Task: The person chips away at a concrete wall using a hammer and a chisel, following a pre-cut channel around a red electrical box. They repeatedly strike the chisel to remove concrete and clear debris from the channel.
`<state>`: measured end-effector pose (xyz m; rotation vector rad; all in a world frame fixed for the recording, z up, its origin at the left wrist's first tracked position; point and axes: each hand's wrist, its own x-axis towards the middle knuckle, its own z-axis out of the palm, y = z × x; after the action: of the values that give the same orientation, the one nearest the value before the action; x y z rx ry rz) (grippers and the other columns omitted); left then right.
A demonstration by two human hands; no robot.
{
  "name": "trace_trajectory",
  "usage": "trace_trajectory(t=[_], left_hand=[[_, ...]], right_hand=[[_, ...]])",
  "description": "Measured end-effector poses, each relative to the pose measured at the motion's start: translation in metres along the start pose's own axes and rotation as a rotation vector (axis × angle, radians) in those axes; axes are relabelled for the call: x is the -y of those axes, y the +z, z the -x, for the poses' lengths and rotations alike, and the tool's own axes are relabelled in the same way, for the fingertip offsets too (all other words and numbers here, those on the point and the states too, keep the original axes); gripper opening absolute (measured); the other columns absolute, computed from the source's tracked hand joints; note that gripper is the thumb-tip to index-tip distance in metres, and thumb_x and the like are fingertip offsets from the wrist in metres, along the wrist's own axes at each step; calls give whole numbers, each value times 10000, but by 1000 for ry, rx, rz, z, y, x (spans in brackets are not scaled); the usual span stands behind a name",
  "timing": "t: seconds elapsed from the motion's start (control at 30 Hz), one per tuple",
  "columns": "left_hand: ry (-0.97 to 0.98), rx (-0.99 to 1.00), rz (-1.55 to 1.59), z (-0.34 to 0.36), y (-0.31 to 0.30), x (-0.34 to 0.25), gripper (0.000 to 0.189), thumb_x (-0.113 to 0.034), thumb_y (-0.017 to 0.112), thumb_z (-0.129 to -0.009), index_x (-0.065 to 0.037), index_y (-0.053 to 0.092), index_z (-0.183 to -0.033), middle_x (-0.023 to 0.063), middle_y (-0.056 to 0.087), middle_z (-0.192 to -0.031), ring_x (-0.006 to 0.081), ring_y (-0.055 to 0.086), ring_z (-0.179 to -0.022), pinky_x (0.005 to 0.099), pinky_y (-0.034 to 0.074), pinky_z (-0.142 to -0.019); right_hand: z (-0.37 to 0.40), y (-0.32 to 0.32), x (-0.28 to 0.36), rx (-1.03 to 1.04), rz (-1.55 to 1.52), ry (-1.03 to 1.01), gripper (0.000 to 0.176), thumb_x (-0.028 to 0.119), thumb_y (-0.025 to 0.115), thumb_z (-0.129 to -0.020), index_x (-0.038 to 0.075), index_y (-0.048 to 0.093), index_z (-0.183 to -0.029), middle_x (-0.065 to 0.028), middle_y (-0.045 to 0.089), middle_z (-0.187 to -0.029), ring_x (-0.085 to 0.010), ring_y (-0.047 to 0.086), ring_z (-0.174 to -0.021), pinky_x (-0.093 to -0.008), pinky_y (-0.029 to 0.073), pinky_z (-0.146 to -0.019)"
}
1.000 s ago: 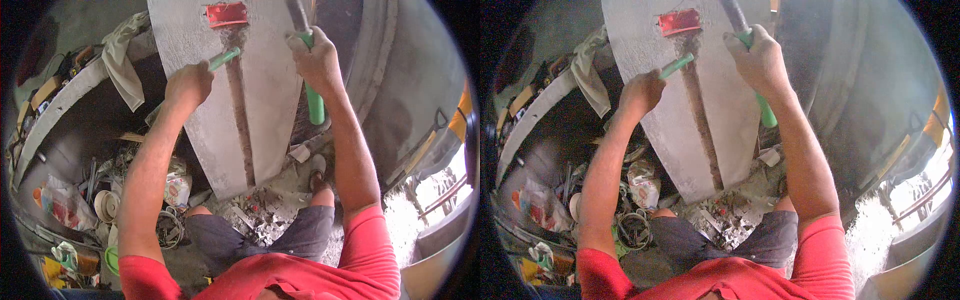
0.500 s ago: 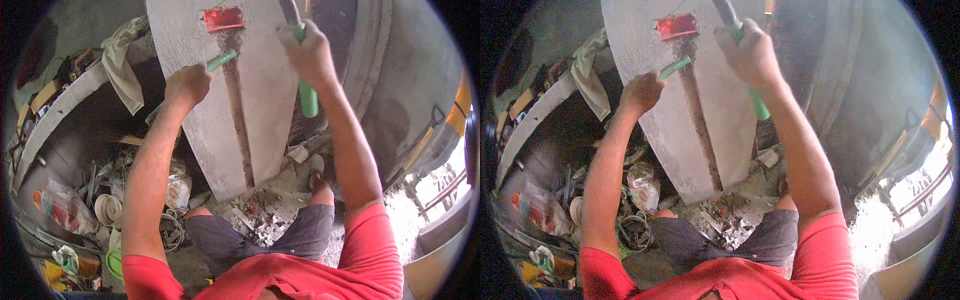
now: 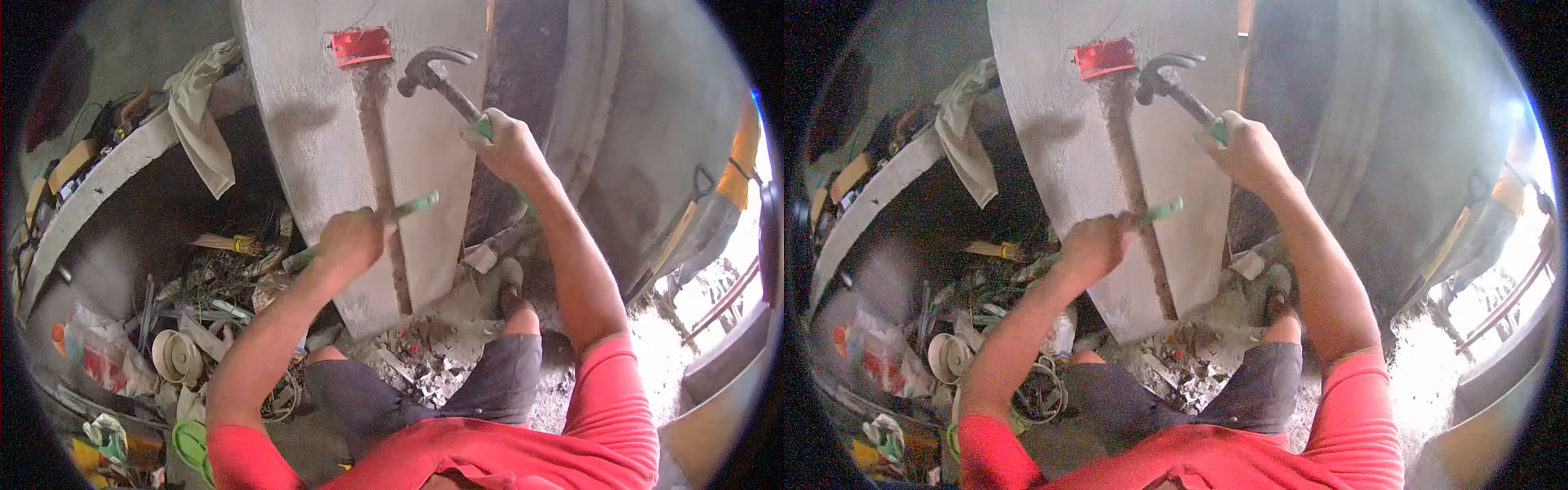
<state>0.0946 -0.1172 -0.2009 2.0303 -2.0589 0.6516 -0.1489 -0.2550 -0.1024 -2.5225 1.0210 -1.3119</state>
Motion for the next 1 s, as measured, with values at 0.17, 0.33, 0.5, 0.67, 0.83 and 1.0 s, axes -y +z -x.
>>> trace_trajectory(t=[0.17,0.33,0.5,0.67,0.83,1.0], left_hand=[[-301,-239,198,-38,-95,33,366,-342,487,-990,-23,616,-1113,266,680,-913,460,660,-893,563,519,-785],[-319,-288,62,-65,-121,56,397,-358,478,-996,-11,645,-1090,251,691,-948,436,670,-940,531,526,-849],[-226,-222,56,-77,-108,65,392,-361,484,-988,-10,634,-1077,257,687,-913,440,671,-922,541,523,-832],[-42,-361,-110,-91,-73,91,350,-322,498,-984,-6,620,-1071,244,687,-849,421,682,-880,529,540,-783],[-193,-305,-113,-72,-105,34,285,-287,517,-985,-27,621,-1037,207,696,-813,394,699,-808,504,560,-738],[-146,-269,-255,-75,-107,29,302,-300,549,-973,-18,631,-1043,201,700,-857,379,702,-826,494,562,-738]], right_hand=[[2,-15,21,51,-75,66,288,269,648,-909,-14,613,-953,-120,614,-752,-175,608,-708,-367,496,-668],[-15,-23,29,-69,-127,4,377,352,681,-892,-19,641,-943,-175,660,-798,-217,648,-736,-375,512,-700],[-28,-41,44,-198,-138,-96,406,391,680,-901,-11,648,-943,-161,659,-790,-212,647,-739,-366,509,-702],[-27,-46,50,-263,-203,-114,436,426,693,-888,-6,643,-916,-153,652,-752,-202,641,-708,-361,508,-690],[-22,12,9,-186,-45,-90,394,380,663,-907,-4,604,-975,-244,679,-836,-394,694,-840,-447,528,-741],[-13,26,-14,-51,-93,52,297,270,664,-917,7,617,-1045,-131,669,-820,-182,644,-793,-391,521,-708]])
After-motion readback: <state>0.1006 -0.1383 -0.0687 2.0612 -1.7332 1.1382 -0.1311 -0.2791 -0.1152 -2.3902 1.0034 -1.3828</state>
